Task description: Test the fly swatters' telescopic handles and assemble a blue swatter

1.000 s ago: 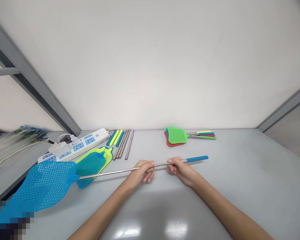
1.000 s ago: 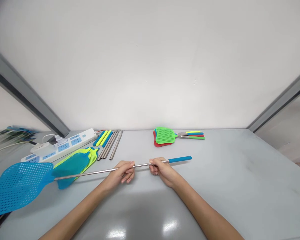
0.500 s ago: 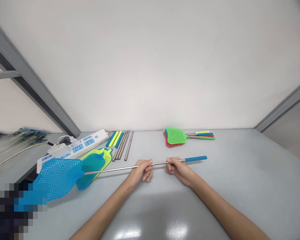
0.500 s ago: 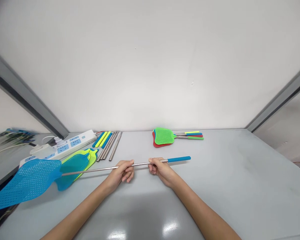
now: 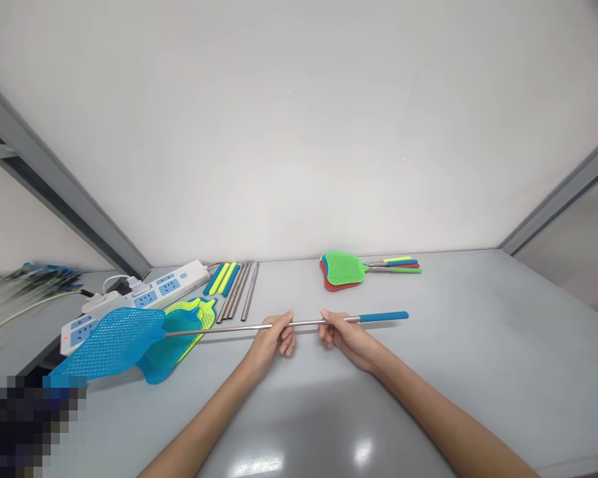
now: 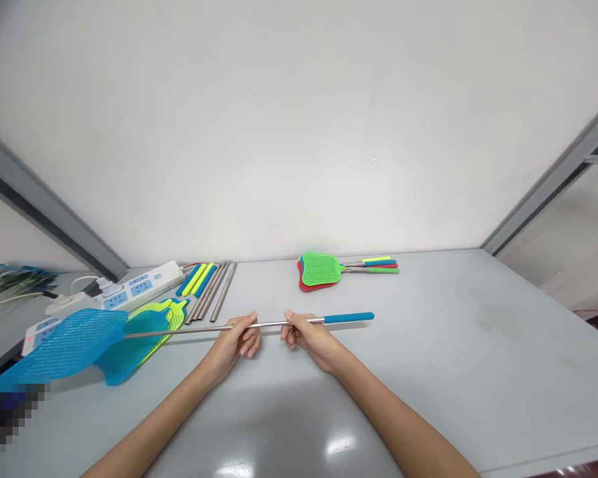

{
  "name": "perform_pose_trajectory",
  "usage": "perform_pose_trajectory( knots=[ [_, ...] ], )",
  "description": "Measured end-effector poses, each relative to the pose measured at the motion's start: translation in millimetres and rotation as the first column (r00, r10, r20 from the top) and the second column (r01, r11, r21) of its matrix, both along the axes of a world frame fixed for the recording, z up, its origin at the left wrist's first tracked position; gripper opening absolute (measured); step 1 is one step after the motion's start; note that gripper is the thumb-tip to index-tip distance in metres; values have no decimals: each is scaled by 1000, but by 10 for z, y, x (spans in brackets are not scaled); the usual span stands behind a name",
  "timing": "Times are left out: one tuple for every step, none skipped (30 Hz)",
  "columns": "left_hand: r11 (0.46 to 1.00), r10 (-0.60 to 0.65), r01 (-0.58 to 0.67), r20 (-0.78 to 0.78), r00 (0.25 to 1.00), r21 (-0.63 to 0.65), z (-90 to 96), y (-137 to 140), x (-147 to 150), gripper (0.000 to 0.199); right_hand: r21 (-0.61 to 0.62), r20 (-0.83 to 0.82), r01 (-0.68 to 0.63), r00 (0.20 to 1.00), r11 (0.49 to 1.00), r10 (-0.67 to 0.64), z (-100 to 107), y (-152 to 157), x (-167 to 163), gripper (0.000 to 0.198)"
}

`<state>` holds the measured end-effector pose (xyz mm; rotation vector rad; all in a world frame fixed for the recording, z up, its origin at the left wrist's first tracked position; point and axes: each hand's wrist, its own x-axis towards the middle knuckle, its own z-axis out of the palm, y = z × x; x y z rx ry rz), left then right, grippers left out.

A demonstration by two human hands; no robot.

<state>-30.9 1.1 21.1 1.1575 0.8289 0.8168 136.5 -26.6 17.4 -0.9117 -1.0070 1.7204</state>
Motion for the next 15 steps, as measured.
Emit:
perform_pose_trajectory(
  knots=[
    [1000,1,-1,1,1000,2,0,1,1,45,-8,-20,-3,1000,1000,3,-2,-3,1,41],
    [1000,1,-1,0,1000,3,0,3,3,44,-15,-42,-6,999,1000,5,-4,-5,3,43],
    [1000,-1,1,-3,1000,4,0,5,5,44,-23,-66,-6,998,1000,5,-7,-6,6,44],
    [1000,-2,2,-7,1000,4,-1,7,7,44,-33,-91,-4,996,999,1,-10,-5,9,45],
    [1000,-2,2,-11,1000,4,-1,8,9,43,-45,-115,-2,993,999,-3,-12,-4,13,45],
    [1000,-2,2,-16,1000,4,-1,8,10,43,-58,-138,-3,990,998,-5,-12,-1,16,45],
    [1000,-2,2,-22,1000,6,-1,7,11,43,-71,-157,-2,988,997,-9,-12,2,19,45],
    [1000,-3,4,-28,1000,11,-1,6,11,43,-81,-171,-2,985,997,-12,-11,5,21,44],
    [1000,-4,5,-32,999,19,1,5,11,42,-87,-178,-2,984,996,-14,-10,8,22,43],
    [1000,-5,6,-36,999,26,2,4,11,42,-87,-176,-1,984,996,-15,-11,10,23,42],
    [999,-5,7,-39,999,32,4,4,10,42,-85,-170,3,985,996,-18,-13,13,23,41],
    [999,-5,7,-42,999,35,5,4,11,43,-81,-164,10,986,997,-23,-17,16,23,40],
    [999,-6,7,-45,999,35,6,5,12,43,-78,-157,14,987,997,-26,-22,19,23,39],
    [999,-7,9,-48,999,33,7,5,14,43,-75,-152,16,988,997,-27,-28,21,24,39],
    [999,-8,10,-50,999,32,7,4,17,43,-73,-151,17,988,997,-28,-33,22,25,38]
  ],
)
